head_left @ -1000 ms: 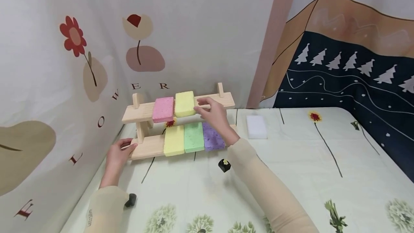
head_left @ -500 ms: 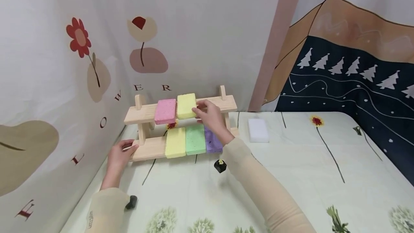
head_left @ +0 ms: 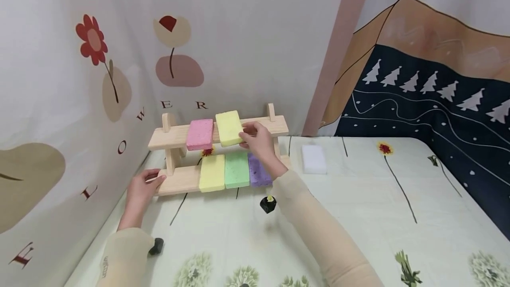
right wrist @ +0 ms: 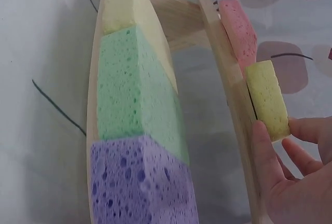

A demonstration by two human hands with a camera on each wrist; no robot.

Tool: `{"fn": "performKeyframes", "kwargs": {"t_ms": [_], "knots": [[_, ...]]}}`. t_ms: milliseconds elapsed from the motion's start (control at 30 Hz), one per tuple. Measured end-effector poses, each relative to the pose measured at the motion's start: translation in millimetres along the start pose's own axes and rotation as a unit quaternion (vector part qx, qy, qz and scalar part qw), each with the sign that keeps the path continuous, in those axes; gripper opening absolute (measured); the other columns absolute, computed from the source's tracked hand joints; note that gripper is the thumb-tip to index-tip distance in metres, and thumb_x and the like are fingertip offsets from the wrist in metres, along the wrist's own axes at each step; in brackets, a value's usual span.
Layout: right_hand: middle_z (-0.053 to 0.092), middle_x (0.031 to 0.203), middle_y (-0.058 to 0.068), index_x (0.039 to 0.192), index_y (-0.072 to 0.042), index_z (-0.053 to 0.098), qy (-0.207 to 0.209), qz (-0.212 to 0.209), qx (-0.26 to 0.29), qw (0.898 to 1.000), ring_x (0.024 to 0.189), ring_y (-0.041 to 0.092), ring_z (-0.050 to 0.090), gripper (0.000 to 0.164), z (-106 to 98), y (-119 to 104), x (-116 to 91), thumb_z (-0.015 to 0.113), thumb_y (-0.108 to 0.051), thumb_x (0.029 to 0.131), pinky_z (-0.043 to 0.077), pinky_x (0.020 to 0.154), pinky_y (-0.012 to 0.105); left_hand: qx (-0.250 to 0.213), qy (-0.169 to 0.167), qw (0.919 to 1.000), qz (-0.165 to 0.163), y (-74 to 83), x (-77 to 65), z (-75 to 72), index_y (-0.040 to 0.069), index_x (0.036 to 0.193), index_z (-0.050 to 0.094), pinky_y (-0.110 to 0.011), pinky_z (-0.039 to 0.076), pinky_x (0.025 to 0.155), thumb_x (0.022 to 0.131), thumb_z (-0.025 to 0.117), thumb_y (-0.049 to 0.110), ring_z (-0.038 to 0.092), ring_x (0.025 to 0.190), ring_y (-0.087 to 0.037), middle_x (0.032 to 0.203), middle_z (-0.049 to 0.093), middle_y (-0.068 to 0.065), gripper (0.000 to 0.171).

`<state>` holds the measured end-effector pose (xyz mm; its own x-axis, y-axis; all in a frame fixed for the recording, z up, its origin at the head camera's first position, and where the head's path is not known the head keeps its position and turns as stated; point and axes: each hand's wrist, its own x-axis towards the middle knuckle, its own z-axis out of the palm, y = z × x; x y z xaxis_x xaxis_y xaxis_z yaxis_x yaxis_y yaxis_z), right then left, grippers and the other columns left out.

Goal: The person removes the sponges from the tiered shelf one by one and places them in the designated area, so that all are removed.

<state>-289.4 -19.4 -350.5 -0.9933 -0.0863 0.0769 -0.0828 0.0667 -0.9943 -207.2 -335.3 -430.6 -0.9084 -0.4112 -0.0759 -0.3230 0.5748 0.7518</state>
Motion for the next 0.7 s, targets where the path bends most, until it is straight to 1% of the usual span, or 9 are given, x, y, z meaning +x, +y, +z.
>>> {"fn": "performKeyframes", "kwargs": {"t_ms": [133,300,367,433,533,633,700], "knots": [[0.063,0.122,0.019,0.126,0.000,0.060,-0.001,0.004,0.002,1.000,0.104,0.028,0.068,0.031,-11,1,-2,0.064,-0.003,0.095,0.062,0.079,0.028,0.003,0.003,1.0000,-0.005,2.4,0.0,0.6,-0.003,0.142,0.049,-0.051,0.050,0.100,0.101,0.060,0.021,0.052,0.127,-0.044,0.143,0.050,-0.030,0.048],[0.063,0.123,0.020,0.125,0.002,0.059,0.010,-0.004,0.009,1.000,0.106,0.030,0.067,0.030,-27,2,-3,0.063,-0.002,0.095,0.060,0.090,0.041,-0.003,0.005,1.0000,-0.002,6.0,-0.1,1.2,-0.002,0.142,0.049,-0.050,0.050,0.100,0.101,0.060,0.022,0.052,0.127,-0.043,0.144,0.050,-0.030,0.049],[0.063,0.122,0.021,0.125,0.002,0.059,0.014,-0.008,0.011,1.000,0.106,0.029,0.067,0.031,-33,3,-4,0.063,-0.001,0.095,0.059,0.091,0.043,-0.004,0.004,1.0000,-0.001,7.0,-0.2,1.0,-0.002,0.142,0.049,-0.051,0.050,0.099,0.101,0.060,0.022,0.052,0.127,-0.044,0.144,0.050,-0.030,0.049],[0.063,0.122,0.021,0.125,0.003,0.060,0.021,-0.010,0.013,1.000,0.104,0.028,0.067,0.031,-38,5,-6,0.063,0.000,0.094,0.060,0.089,0.042,-0.006,0.001,1.0000,-0.005,7.5,-0.4,0.8,-0.002,0.142,0.048,-0.050,0.049,0.100,0.101,0.060,0.022,0.051,0.127,-0.043,0.144,0.049,-0.030,0.049],[0.063,0.121,0.020,0.124,0.002,0.061,0.028,-0.013,0.012,0.999,0.101,0.025,0.067,0.031,-46,7,-10,0.064,0.001,0.094,0.062,0.084,0.035,-0.009,-0.001,0.9999,-0.010,7.1,-1.3,0.4,-0.001,0.142,0.048,-0.050,0.049,0.100,0.101,0.059,0.022,0.051,0.128,-0.043,0.145,0.050,-0.029,0.048],[0.063,0.121,0.019,0.124,0.001,0.061,0.032,-0.015,0.006,0.999,0.096,0.022,0.068,0.031,-53,10,-14,0.064,-0.001,0.094,0.062,0.080,0.029,-0.010,-0.001,0.9999,-0.009,4.8,-1.4,-0.1,-0.001,0.142,0.048,-0.049,0.048,0.100,0.101,0.059,0.023,0.050,0.130,-0.042,0.145,0.050,-0.028,0.048],[0.063,0.122,0.019,0.125,0.001,0.061,0.034,-0.017,0.000,0.999,0.091,0.020,0.068,0.031,-58,12,-18,0.065,-0.003,0.095,0.062,0.079,0.028,-0.014,-0.003,0.9999,-0.007,3.2,-2.0,-0.1,0.000,0.142,0.048,-0.049,0.047,0.101,0.101,0.059,0.023,0.049,0.131,-0.042,0.146,0.049,-0.028,0.048]]}}
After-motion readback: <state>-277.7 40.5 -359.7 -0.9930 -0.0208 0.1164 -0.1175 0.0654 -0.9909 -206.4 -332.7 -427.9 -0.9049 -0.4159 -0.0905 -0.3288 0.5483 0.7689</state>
